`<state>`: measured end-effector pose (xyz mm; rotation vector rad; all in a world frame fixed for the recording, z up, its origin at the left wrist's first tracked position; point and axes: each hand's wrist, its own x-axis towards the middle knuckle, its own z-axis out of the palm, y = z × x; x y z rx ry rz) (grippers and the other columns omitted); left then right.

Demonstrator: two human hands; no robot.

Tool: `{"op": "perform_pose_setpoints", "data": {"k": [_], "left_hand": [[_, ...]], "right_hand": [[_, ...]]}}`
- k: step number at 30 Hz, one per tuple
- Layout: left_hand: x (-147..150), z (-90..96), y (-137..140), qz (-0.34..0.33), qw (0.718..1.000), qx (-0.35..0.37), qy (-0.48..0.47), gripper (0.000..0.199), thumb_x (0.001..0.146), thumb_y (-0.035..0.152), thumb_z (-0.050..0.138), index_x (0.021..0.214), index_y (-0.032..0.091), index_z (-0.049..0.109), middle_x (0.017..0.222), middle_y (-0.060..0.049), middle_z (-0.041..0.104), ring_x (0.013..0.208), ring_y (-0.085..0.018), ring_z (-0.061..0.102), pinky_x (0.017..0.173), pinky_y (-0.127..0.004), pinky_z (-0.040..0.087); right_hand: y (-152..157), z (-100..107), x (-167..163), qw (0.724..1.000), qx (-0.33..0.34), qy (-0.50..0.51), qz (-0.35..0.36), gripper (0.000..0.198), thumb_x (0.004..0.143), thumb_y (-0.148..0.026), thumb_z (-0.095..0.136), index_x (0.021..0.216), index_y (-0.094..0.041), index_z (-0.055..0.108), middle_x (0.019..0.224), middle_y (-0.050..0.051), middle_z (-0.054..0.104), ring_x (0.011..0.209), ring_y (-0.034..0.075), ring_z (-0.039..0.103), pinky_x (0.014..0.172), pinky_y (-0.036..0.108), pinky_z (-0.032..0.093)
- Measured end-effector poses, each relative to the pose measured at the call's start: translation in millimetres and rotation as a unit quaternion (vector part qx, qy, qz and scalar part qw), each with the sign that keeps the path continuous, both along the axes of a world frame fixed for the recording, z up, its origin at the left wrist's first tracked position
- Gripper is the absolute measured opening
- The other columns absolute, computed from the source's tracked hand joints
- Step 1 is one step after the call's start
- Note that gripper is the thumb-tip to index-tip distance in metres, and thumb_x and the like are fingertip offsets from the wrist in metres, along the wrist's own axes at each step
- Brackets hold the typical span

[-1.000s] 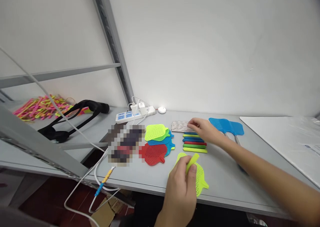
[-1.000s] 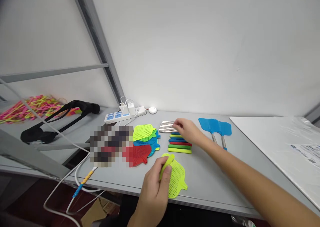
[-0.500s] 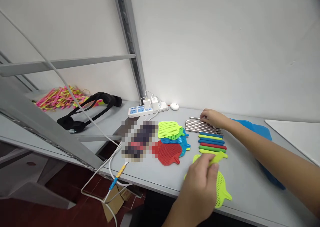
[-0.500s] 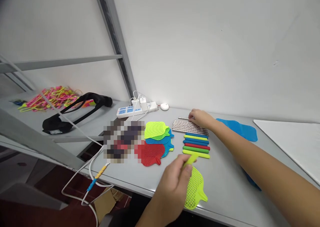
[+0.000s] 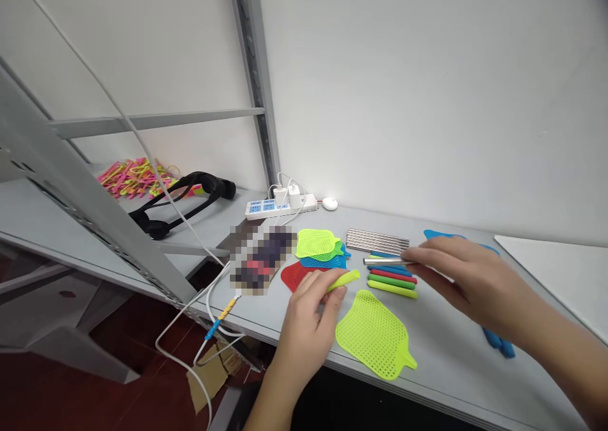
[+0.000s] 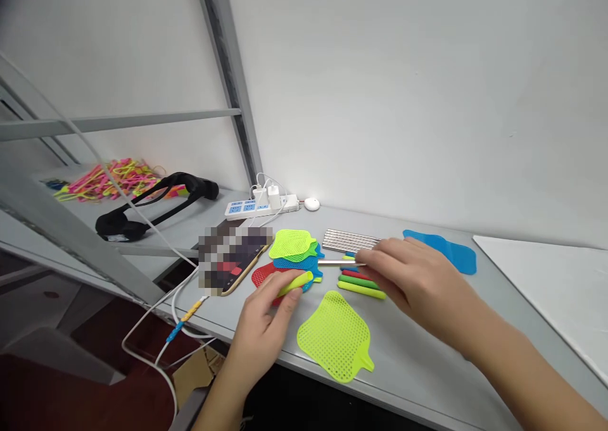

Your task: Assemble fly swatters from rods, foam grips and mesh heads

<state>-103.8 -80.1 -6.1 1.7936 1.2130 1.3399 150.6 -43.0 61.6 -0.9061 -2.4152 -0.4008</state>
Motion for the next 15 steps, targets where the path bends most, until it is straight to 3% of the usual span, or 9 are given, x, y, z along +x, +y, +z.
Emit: {"op": "perform_pose_setpoints", "data": {"k": [10,15], "left_hand": [[-5,8.7,-9,-0.022,0.991,0.048,0.125,0.03,0.098,0.024,0.047,0.123,0.026,0.062,0.096,-0.006,0.064,0.09,-0.02,0.058,0.079,-0.03,0.046],[2,8.4,-18,-0.089,0.98,0.083,0.156,0.033,0.096,0.019,0.05,0.127,0.024,0.061,0.093,-0.006,0.066,0.084,-0.018,0.06,0.075,-0.029,0.047]], "right_hand": [[-25,22,-1,0.997,-0.006,-0.069,0.03,0.024,0.099,-0.022,0.045,0.11,-0.028,0.065,0.082,0.003,0.067,0.068,0.016,0.058,0.061,0.032,0.04],[-44,22,-27,0.99,0.005,-0.108,0.091,0.032,0.099,-0.015,0.034,0.101,-0.021,0.066,0.077,0.004,0.065,0.064,0.018,0.053,0.059,0.035,0.039]]}}
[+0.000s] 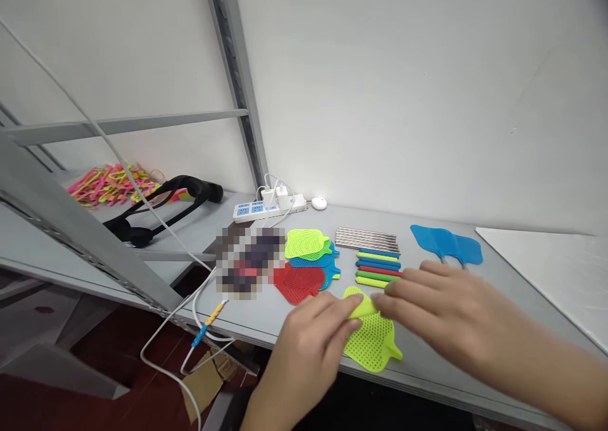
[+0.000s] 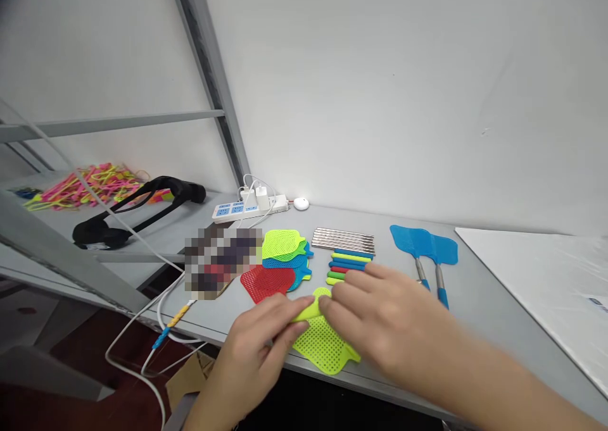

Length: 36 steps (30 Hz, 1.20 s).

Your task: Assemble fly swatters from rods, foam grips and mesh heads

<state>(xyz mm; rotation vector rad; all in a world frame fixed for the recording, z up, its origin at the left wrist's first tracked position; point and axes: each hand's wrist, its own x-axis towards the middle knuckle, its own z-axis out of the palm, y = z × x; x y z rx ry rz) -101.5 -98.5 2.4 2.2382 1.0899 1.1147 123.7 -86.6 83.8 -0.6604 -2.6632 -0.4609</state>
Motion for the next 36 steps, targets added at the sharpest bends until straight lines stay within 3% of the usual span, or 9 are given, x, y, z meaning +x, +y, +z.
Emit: {"op": "perform_pose_setpoints", "data": {"k": [3,5,9,11,15,22,26,30,36], "left_hand": [[3,-1.0,-6,-0.019,0.999,-0.022,-0.044,0.033,0.095,0.019,0.053,0.125,0.027,0.063,0.096,-0.004,0.07,0.082,-0.017,0.064,0.075,-0.027,0.05],[0,-2.0,-8,0.006,0.995,-0.049,-0.09,0.027,0.093,0.022,0.057,0.118,0.029,0.067,0.097,-0.002,0.073,0.08,-0.016,0.066,0.074,-0.025,0.051],[-11,-3.5,-4,0.074,0.984,-0.089,-0.136,0.014,0.092,0.027,0.059,0.1,0.026,0.071,0.085,0.0,0.073,0.07,-0.014,0.066,0.065,-0.023,0.051],[-15,-3.2,-1,0.091,0.98,-0.096,-0.147,0.014,0.093,0.029,0.058,0.097,0.023,0.07,0.084,-0.001,0.072,0.071,-0.014,0.066,0.064,-0.022,0.05],[-19,0.5,1,0.102,0.968,-0.12,-0.194,0.017,0.093,0.032,0.058,0.096,0.02,0.069,0.08,-0.002,0.07,0.073,-0.016,0.066,0.067,-0.024,0.051],[-10,5.5,3,0.007,0.882,-0.217,-0.418,0.039,0.098,0.043,0.042,0.096,0.014,0.068,0.082,-0.008,0.07,0.076,-0.021,0.065,0.073,-0.033,0.053],[-8,2.5,2,0.013,0.877,-0.236,-0.418,0.048,0.099,0.047,0.038,0.089,0.014,0.07,0.071,-0.007,0.067,0.071,-0.018,0.063,0.068,-0.028,0.051],[-12,-1.0,5,0.035,0.891,-0.236,-0.385,0.039,0.098,0.045,0.043,0.092,0.017,0.069,0.076,-0.004,0.066,0.074,-0.017,0.061,0.069,-0.026,0.05],[-27,1.7,8,0.013,0.941,-0.294,-0.165,0.028,0.093,0.045,0.055,0.088,0.02,0.067,0.08,0.0,0.064,0.074,-0.014,0.055,0.066,-0.023,0.043]], "right_hand": [[-6,-4,-13,1.0,0.005,-0.017,0.008,0.031,0.096,-0.01,0.035,0.095,-0.017,0.065,0.072,0.004,0.061,0.061,0.018,0.049,0.058,0.036,0.037],[-4,-8,-15,1.0,0.018,-0.019,-0.012,0.029,0.097,-0.012,0.036,0.092,-0.017,0.064,0.073,0.004,0.06,0.062,0.018,0.05,0.059,0.035,0.036],[5,-13,-10,0.995,0.051,-0.015,-0.081,0.029,0.101,-0.032,0.042,0.078,-0.021,0.056,0.066,0.001,0.055,0.058,0.017,0.049,0.057,0.034,0.029],[8,-15,-6,0.995,0.029,-0.019,-0.088,0.03,0.101,-0.035,0.042,0.076,-0.022,0.052,0.067,0.0,0.054,0.057,0.017,0.048,0.057,0.034,0.028],[7,-25,-2,0.995,-0.054,-0.037,-0.076,0.013,0.098,-0.017,0.045,0.088,-0.021,0.053,0.078,0.0,0.059,0.066,0.017,0.053,0.062,0.032,0.032],[-7,-39,-20,0.982,-0.138,-0.101,-0.078,0.017,0.085,-0.006,0.052,0.093,-0.02,0.052,0.079,0.0,0.06,0.059,0.017,0.05,0.053,0.032,0.024],[-7,-34,-37,0.98,-0.143,-0.119,-0.068,0.015,0.082,-0.007,0.053,0.092,-0.018,0.053,0.077,0.001,0.06,0.055,0.016,0.048,0.048,0.031,0.018],[-1,-30,-44,0.984,-0.126,-0.114,-0.057,0.011,0.089,-0.009,0.049,0.092,-0.018,0.054,0.077,0.001,0.06,0.057,0.016,0.049,0.048,0.031,0.02],[7,-17,-44,0.993,-0.081,-0.067,-0.056,0.009,0.094,-0.017,0.05,0.094,-0.017,0.059,0.08,0.003,0.062,0.068,0.02,0.056,0.06,0.033,0.039]]}}
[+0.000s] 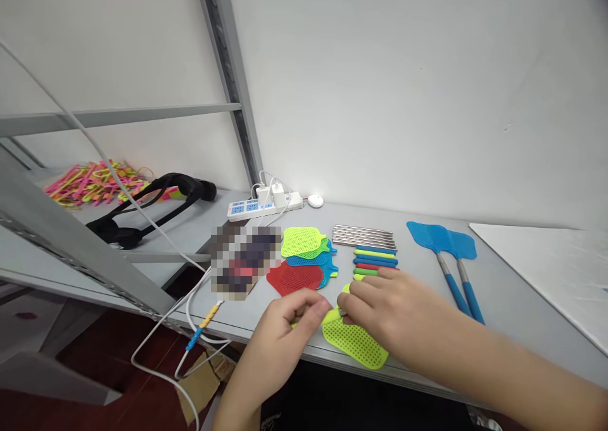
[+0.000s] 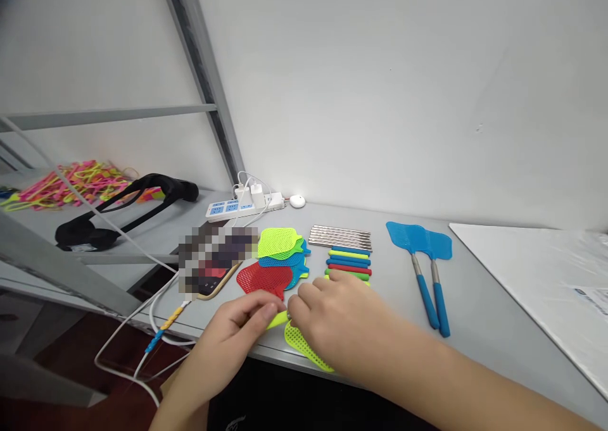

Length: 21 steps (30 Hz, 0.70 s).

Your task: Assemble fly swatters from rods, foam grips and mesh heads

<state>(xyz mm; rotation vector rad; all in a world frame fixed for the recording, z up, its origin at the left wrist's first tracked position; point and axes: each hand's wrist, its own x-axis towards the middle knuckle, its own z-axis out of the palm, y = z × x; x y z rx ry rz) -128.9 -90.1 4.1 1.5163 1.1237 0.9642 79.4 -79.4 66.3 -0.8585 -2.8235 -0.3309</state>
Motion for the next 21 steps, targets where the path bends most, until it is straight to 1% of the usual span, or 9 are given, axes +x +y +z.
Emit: {"op": "perform_pose_setpoints", "data": {"k": [2,5,6,8,11,14,17,19,21], "left_hand": [[-9,1.3,0,0.002,0.999,0.007,0.034,0.029,0.092,0.046,0.056,0.086,0.02,0.067,0.079,0.0,0.063,0.075,-0.014,0.054,0.067,-0.022,0.041],[-23,-1.9,2,0.129,0.991,0.033,0.011,0.03,0.091,0.049,0.056,0.089,0.02,0.065,0.069,0.002,0.055,0.065,-0.012,0.047,0.059,-0.021,0.038],[-26,-4.2,3,0.168,0.985,0.036,-0.014,0.03,0.091,0.049,0.056,0.091,0.02,0.064,0.064,0.004,0.05,0.061,-0.011,0.044,0.056,-0.021,0.036],[-29,-9.4,5,0.207,0.975,0.035,-0.069,0.032,0.09,0.051,0.057,0.094,0.02,0.064,0.057,0.006,0.041,0.054,-0.011,0.037,0.05,-0.021,0.032],[-20,-14.8,6,0.197,0.975,0.033,-0.092,0.034,0.089,0.051,0.058,0.102,0.02,0.065,0.057,0.005,0.043,0.052,-0.012,0.039,0.05,-0.022,0.034],[3,-15.9,4,0.165,0.984,0.023,-0.067,0.037,0.087,0.051,0.06,0.106,0.02,0.067,0.064,0.002,0.056,0.058,-0.014,0.05,0.056,-0.023,0.041],[29,-17.5,-1,0.101,0.992,0.002,-0.075,0.037,0.087,0.05,0.06,0.106,0.02,0.068,0.079,-0.002,0.066,0.071,-0.016,0.058,0.064,-0.023,0.046],[40,-20.6,-3,0.076,0.993,-0.008,-0.086,0.037,0.088,0.049,0.06,0.108,0.019,0.069,0.087,-0.004,0.069,0.078,-0.017,0.06,0.069,-0.023,0.048],[44,-25.0,-3,0.085,0.992,-0.012,-0.088,0.039,0.086,0.05,0.061,0.109,0.019,0.069,0.086,-0.005,0.069,0.077,-0.018,0.061,0.069,-0.024,0.049]], "right_hand": [[2,4,5,0.997,0.026,0.071,-0.035,0.019,0.096,-0.03,0.053,0.108,-0.017,0.059,0.099,0.008,0.064,0.089,0.024,0.06,0.076,0.039,0.045],[-2,-6,18,0.967,0.047,0.203,-0.144,0.043,0.096,-0.038,0.051,0.134,-0.019,0.046,0.131,0.015,0.053,0.119,0.028,0.05,0.095,0.044,0.043],[-6,-15,22,0.954,0.032,0.235,-0.181,0.044,0.097,-0.038,0.049,0.137,-0.02,0.043,0.135,0.015,0.051,0.123,0.027,0.048,0.098,0.044,0.043],[-15,-39,27,0.938,-0.047,0.25,-0.234,0.046,0.098,-0.041,0.047,0.139,-0.022,0.04,0.14,0.013,0.048,0.127,0.027,0.046,0.101,0.045,0.043],[-30,-77,28,0.924,-0.174,0.209,-0.27,0.063,0.093,-0.049,0.051,0.147,-0.023,0.032,0.149,0.011,0.042,0.135,0.028,0.04,0.107,0.047,0.04],[-35,-98,24,0.911,-0.245,0.178,-0.282,0.091,0.082,-0.058,0.064,0.153,-0.019,0.022,0.157,0.012,0.031,0.144,0.03,0.027,0.115,0.05,0.03],[-33,-101,24,0.907,-0.274,0.161,-0.278,0.103,0.073,-0.059,0.072,0.154,-0.018,0.023,0.159,0.012,0.026,0.146,0.032,0.02,0.119,0.051,0.021],[-32,-98,28,0.902,-0.274,0.188,-0.277,0.1,0.072,-0.054,0.076,0.153,-0.021,0.027,0.157,0.011,0.033,0.144,0.031,0.026,0.117,0.049,0.026],[-34,-97,35,0.889,-0.269,0.235,-0.285,0.096,0.071,-0.047,0.079,0.151,-0.025,0.03,0.15,0.01,0.042,0.138,0.029,0.036,0.113,0.046,0.035]]}}
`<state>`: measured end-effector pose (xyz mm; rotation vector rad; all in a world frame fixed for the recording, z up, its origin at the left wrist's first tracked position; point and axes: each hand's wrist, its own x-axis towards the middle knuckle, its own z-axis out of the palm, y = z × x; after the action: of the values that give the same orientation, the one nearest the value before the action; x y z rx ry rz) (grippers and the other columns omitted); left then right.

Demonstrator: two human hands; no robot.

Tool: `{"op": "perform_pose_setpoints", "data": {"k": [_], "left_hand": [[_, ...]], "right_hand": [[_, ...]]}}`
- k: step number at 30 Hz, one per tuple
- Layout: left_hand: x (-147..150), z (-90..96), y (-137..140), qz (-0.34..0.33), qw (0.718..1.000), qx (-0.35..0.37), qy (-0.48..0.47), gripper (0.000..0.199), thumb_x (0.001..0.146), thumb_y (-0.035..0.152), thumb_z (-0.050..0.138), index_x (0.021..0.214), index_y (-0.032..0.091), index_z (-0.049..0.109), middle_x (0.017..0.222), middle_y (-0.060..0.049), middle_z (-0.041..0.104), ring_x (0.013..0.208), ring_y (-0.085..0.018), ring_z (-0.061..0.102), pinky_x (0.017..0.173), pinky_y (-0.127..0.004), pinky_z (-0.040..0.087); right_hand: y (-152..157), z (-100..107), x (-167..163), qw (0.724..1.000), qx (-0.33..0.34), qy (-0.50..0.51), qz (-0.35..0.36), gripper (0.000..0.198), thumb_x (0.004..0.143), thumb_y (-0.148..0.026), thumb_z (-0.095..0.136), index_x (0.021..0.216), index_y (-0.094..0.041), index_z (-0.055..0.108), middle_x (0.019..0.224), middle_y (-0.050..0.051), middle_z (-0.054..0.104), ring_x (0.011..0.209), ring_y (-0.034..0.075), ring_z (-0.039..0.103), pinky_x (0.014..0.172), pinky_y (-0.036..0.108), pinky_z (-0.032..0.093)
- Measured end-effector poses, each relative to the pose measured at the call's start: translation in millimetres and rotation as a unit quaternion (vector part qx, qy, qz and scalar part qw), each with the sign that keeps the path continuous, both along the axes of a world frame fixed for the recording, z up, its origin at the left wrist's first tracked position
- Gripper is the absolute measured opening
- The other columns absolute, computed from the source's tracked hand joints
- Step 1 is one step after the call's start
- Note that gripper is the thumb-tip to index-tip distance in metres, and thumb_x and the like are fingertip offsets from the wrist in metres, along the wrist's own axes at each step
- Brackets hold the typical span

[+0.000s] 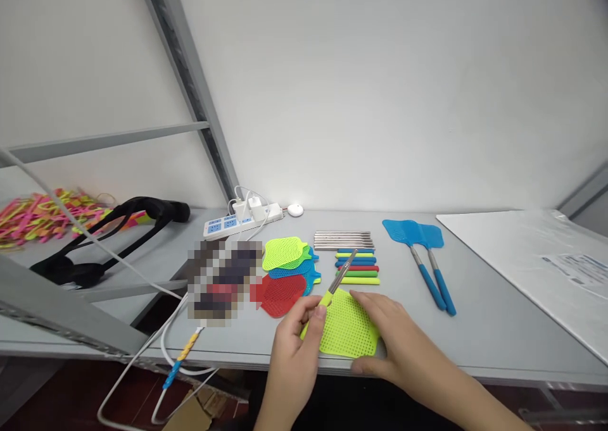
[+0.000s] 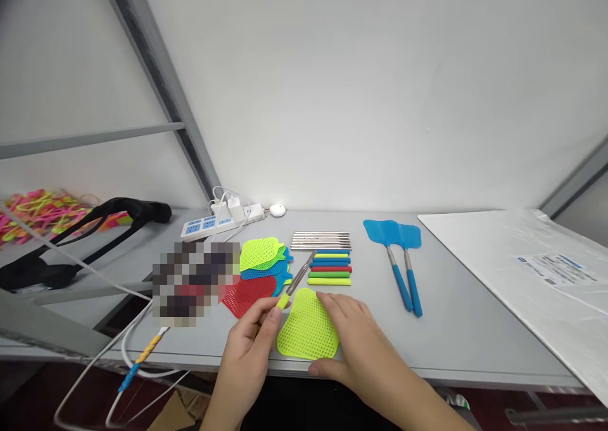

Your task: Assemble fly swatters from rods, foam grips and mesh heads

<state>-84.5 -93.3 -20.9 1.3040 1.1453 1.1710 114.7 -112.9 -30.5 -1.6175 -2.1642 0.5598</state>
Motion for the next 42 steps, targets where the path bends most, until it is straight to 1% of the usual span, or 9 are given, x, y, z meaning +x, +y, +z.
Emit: {"op": "perform_pose_setpoints", "data": {"k": [3,7,12,18,20,25,28,34,42], "left_hand": [[0,-5.8,4,0.029,1.0,0.0,0.007,0.044,0.084,0.054,0.062,0.108,0.018,0.07,0.068,-0.002,0.064,0.065,-0.016,0.058,0.063,-0.024,0.049],[-3,-7.5,8,0.028,0.999,0.015,0.038,0.047,0.082,0.057,0.062,0.106,0.016,0.071,0.059,0.0,0.058,0.059,-0.016,0.055,0.057,-0.024,0.046],[-1,-5.7,8,0.014,0.996,0.034,0.082,0.048,0.084,0.057,0.06,0.106,0.017,0.071,0.062,-0.002,0.06,0.065,-0.019,0.059,0.057,-0.025,0.046],[-1,-7.6,9,0.003,0.993,0.043,0.111,0.045,0.087,0.055,0.058,0.107,0.017,0.068,0.073,-0.003,0.066,0.08,-0.022,0.062,0.068,-0.027,0.048],[-3,-8.2,9,-0.019,0.989,0.044,0.141,0.042,0.088,0.054,0.057,0.107,0.018,0.068,0.082,-0.004,0.068,0.085,-0.022,0.062,0.074,-0.027,0.048],[-1,-6.7,11,-0.094,0.974,0.04,0.2,0.036,0.09,0.052,0.056,0.106,0.022,0.068,0.105,-0.004,0.07,0.099,-0.023,0.06,0.081,-0.026,0.046],[17,-0.9,12,-0.165,0.964,0.038,0.205,0.034,0.093,0.05,0.052,0.107,0.024,0.068,0.1,-0.002,0.069,0.099,-0.022,0.06,0.083,-0.025,0.044],[62,7.9,10,-0.212,0.94,0.066,0.26,0.032,0.097,0.048,0.041,0.101,0.026,0.064,0.085,0.001,0.067,0.081,-0.02,0.059,0.073,-0.027,0.042],[56,2.4,8,-0.205,0.944,0.065,0.251,0.031,0.097,0.048,0.042,0.101,0.025,0.062,0.09,0.0,0.068,0.084,-0.021,0.059,0.071,-0.026,0.041]], "right_hand": [[-4,0,12,0.998,0.029,0.041,-0.026,0.084,0.076,-0.04,0.076,0.148,-0.027,0.035,0.141,0.01,0.05,0.129,0.028,0.046,0.105,0.044,0.044],[-8,-4,25,0.992,0.124,0.014,0.018,0.037,0.095,-0.029,0.054,0.131,-0.025,0.057,0.132,0.01,0.059,0.124,0.026,0.052,0.102,0.044,0.047],[-17,-7,44,0.966,0.247,0.073,0.007,0.034,0.097,-0.014,0.042,0.126,-0.023,0.058,0.116,0.008,0.07,0.107,0.02,0.066,0.091,0.037,0.054],[-28,-14,71,0.932,0.237,0.249,-0.113,0.015,0.094,-0.021,0.053,0.105,-0.025,0.063,0.099,0.005,0.071,0.09,0.02,0.068,0.081,0.034,0.054],[-26,-16,77,0.88,0.191,0.388,-0.194,0.008,0.093,-0.029,0.057,0.098,-0.025,0.062,0.094,0.004,0.069,0.082,0.019,0.066,0.076,0.034,0.054],[-10,-12,90,0.664,0.089,0.693,-0.267,0.019,0.09,-0.042,0.061,0.091,-0.023,0.057,0.077,-0.002,0.058,0.059,0.011,0.052,0.048,0.023,0.046],[-7,-8,92,0.607,0.074,0.743,-0.272,0.03,0.085,-0.043,0.068,0.077,-0.022,0.048,0.055,-0.01,0.032,0.043,0.006,0.027,0.037,0.017,0.03],[-9,-5,90,0.653,0.067,0.711,-0.252,0.024,0.084,-0.038,0.071,0.083,-0.019,0.056,0.061,-0.006,0.052,0.043,0.004,0.03,0.043,0.02,0.038],[-6,-4,92,0.687,0.001,0.697,-0.205,0.029,0.088,-0.043,0.061,0.077,-0.017,0.058,0.062,0.001,0.061,0.041,0.007,0.034,0.042,0.024,0.038]]}}
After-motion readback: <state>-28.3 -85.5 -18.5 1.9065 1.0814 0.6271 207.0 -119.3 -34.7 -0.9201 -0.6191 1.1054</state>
